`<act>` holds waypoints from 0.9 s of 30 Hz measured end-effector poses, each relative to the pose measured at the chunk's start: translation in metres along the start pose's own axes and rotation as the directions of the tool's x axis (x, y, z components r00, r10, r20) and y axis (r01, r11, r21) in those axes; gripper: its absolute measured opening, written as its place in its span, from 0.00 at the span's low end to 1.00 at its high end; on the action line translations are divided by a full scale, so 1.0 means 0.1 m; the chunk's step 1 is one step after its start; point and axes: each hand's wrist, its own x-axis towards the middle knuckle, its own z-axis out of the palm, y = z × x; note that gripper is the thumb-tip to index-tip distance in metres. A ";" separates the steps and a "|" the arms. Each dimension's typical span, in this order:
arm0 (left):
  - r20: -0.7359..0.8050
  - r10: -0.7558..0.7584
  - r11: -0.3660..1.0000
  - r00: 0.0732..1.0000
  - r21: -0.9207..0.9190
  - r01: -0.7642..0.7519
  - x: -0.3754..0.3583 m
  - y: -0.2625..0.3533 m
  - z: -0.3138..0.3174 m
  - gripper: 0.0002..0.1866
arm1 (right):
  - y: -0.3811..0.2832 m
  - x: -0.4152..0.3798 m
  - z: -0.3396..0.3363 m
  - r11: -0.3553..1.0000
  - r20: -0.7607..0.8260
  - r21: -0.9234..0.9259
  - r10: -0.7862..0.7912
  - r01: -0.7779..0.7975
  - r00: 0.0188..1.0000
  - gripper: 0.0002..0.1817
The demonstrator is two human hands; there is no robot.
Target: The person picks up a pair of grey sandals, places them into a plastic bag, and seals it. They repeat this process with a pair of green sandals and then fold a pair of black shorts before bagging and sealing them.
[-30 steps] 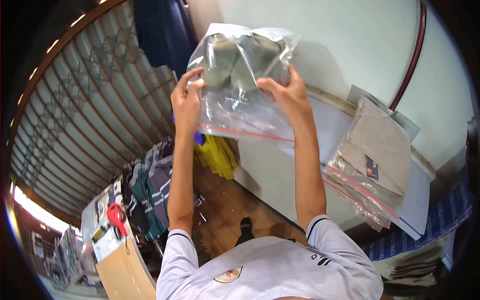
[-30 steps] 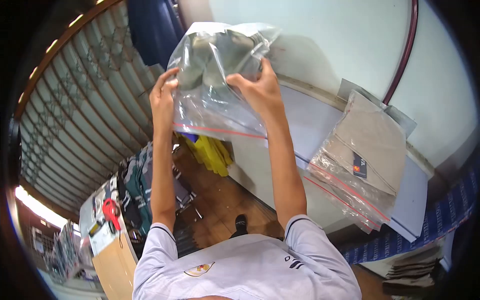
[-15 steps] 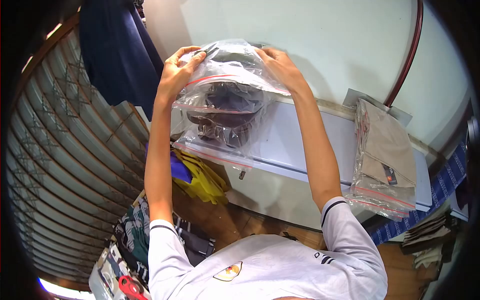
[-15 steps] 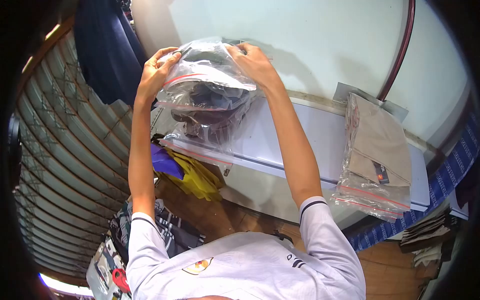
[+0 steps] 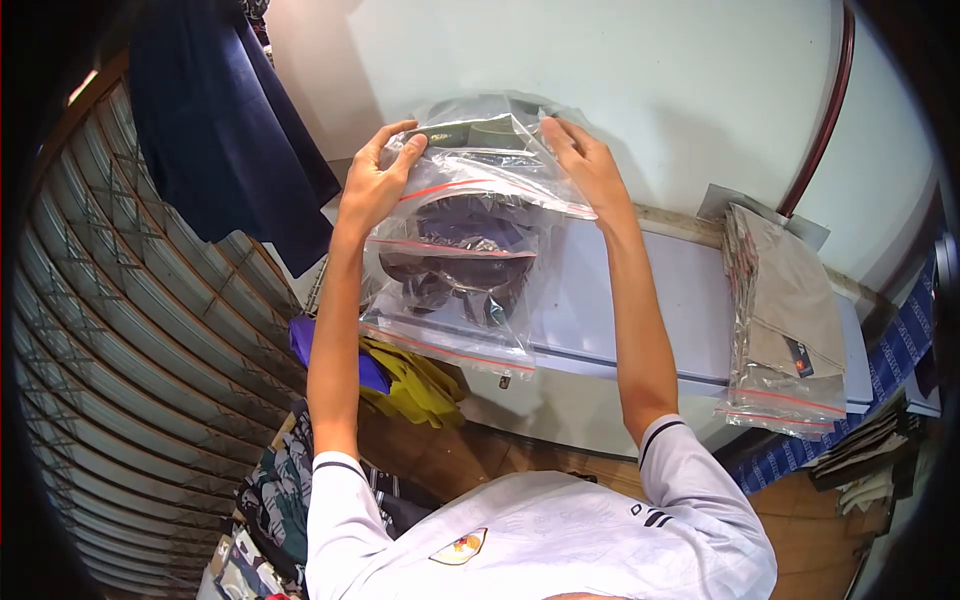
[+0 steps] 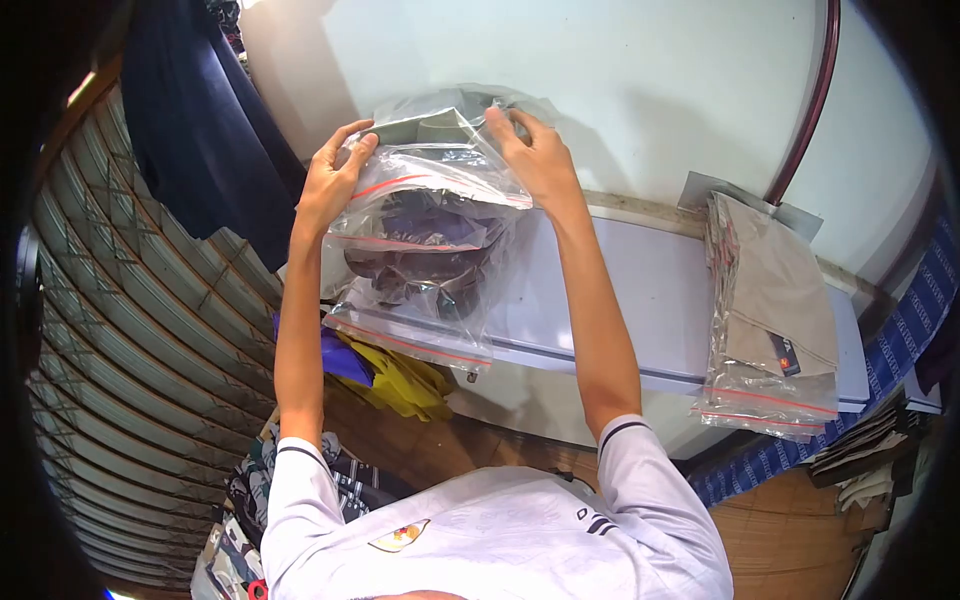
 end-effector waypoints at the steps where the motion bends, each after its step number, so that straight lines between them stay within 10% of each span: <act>1: -0.023 0.035 0.999 0.999 0.042 -0.034 0.00 -0.01 0.01 0.30 | 0.00 -0.07 -0.01 0.999 -0.047 0.050 0.006 -0.004 0.999 0.50; 8: -0.342 0.186 0.961 0.921 0.257 -0.099 -0.50 0.25 -0.04 0.37 | 0.00 -1.19 -0.21 0.973 -0.269 0.224 0.011 0.051 0.963 0.27; 13: -0.597 0.063 0.995 0.800 -0.024 -0.097 -1.25 0.23 0.04 0.27 | 0.21 -2.26 -0.36 0.959 0.108 0.283 -0.042 0.010 0.993 0.16; 18: -0.773 -0.243 0.969 0.586 -0.168 0.180 -2.60 -0.35 0.60 0.18 | 0.65 -3.04 -0.59 0.942 0.631 0.102 0.188 -0.321 0.753 0.16; 23: -0.313 -0.553 0.823 0.772 -0.057 0.566 -4.82 -1.06 1.63 0.07 | 1.81 -3.83 -0.79 0.929 0.720 -0.078 0.303 -0.362 0.624 0.20; 25: 0.001 -0.721 0.679 0.693 0.199 0.707 -5.54 -0.75 1.96 0.16 | 2.21 -4.09 -0.96 0.944 0.753 -0.082 0.269 -0.320 0.600 0.22; 27: 0.414 -0.822 0.560 0.391 0.459 0.690 -6.33 -0.69 2.22 0.27 | 2.52 -4.29 -1.17 0.944 0.791 -0.097 0.265 -0.315 0.552 0.22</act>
